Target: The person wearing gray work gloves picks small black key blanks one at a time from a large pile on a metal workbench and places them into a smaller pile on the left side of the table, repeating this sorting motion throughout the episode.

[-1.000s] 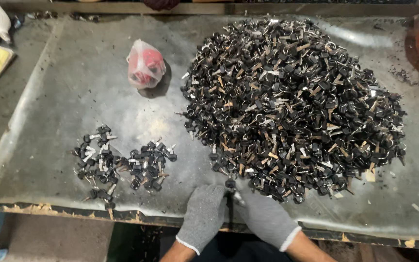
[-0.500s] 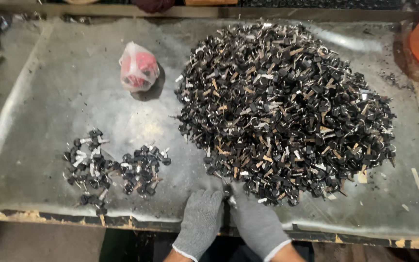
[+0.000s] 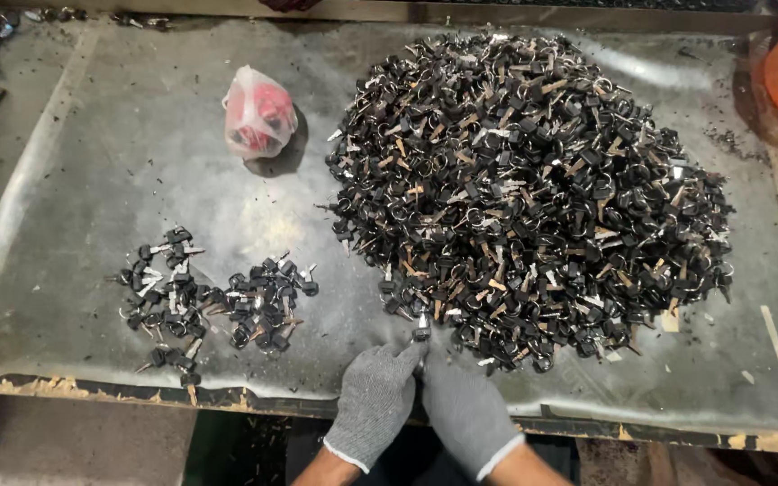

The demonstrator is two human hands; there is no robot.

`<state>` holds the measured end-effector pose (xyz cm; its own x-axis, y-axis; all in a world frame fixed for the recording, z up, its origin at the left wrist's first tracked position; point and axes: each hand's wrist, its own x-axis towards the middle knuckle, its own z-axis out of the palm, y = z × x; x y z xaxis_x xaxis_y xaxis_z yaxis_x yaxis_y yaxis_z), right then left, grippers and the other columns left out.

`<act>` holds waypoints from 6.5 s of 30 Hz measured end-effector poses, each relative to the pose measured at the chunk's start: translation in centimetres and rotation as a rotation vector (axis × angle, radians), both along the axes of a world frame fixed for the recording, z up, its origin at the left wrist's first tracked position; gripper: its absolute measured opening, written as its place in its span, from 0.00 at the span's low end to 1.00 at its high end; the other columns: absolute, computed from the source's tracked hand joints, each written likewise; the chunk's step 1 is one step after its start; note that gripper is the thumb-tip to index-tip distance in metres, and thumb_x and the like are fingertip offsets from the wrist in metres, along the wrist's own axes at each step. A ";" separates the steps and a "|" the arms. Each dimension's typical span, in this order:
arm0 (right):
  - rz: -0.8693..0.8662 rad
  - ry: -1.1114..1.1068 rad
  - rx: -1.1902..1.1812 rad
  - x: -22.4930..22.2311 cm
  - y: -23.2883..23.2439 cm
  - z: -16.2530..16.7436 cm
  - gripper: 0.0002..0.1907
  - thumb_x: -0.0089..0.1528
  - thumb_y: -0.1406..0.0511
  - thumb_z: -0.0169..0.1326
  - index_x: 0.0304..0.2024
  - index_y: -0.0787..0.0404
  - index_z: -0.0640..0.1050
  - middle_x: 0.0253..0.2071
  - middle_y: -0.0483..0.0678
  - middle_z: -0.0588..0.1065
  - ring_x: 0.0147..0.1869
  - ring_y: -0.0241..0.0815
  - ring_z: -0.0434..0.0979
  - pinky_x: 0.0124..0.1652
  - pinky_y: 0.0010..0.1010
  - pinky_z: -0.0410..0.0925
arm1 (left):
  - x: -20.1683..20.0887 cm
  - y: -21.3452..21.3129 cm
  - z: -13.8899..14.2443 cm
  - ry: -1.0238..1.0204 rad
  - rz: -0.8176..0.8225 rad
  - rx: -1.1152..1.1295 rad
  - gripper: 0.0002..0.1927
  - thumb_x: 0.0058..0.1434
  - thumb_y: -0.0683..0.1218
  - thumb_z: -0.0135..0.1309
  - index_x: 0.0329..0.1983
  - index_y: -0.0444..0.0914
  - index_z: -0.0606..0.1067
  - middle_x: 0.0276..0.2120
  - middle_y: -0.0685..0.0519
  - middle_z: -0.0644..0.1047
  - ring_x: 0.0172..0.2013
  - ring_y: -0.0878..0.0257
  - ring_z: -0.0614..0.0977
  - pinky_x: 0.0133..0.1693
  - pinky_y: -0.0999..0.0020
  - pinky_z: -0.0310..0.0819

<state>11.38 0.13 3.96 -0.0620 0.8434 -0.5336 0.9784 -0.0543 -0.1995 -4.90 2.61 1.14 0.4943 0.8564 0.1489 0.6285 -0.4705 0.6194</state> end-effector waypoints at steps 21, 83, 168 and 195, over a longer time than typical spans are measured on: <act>0.109 0.127 0.157 0.6 -1.3 -1.5 0.23 0.68 0.58 0.51 0.59 0.68 0.67 0.44 0.58 0.80 0.46 0.55 0.84 0.45 0.43 0.78 | -0.5 -1.1 -1.7 -0.055 0.112 0.116 0.03 0.53 0.42 0.60 0.28 0.39 0.77 0.23 0.49 0.77 0.27 0.51 0.81 0.30 0.53 0.75; -0.107 0.062 0.067 -1.0 -0.9 -3.6 0.25 0.73 0.61 0.39 0.68 0.71 0.65 0.49 0.66 0.77 0.53 0.53 0.81 0.54 0.41 0.75 | -0.4 0.6 -1.7 0.157 -0.068 0.036 0.12 0.54 0.38 0.54 0.42 0.34 0.74 0.34 0.43 0.77 0.32 0.46 0.80 0.34 0.52 0.75; 0.096 0.102 0.189 1.0 0.3 0.1 0.36 0.61 0.66 0.50 0.69 0.67 0.55 0.46 0.61 0.79 0.49 0.57 0.83 0.39 0.41 0.78 | -0.2 -1.1 -1.3 -0.034 0.050 -0.082 0.13 0.60 0.40 0.57 0.48 0.36 0.74 0.34 0.48 0.79 0.31 0.53 0.83 0.33 0.59 0.78; -0.128 0.057 -0.093 0.5 -0.4 1.1 0.32 0.70 0.48 0.45 0.73 0.48 0.56 0.55 0.58 0.76 0.53 0.55 0.83 0.53 0.47 0.75 | -4.5 1.9 2.1 -0.045 0.614 0.103 0.07 0.60 0.44 0.58 0.41 0.39 0.79 0.24 0.53 0.80 0.21 0.63 0.79 0.25 0.66 0.73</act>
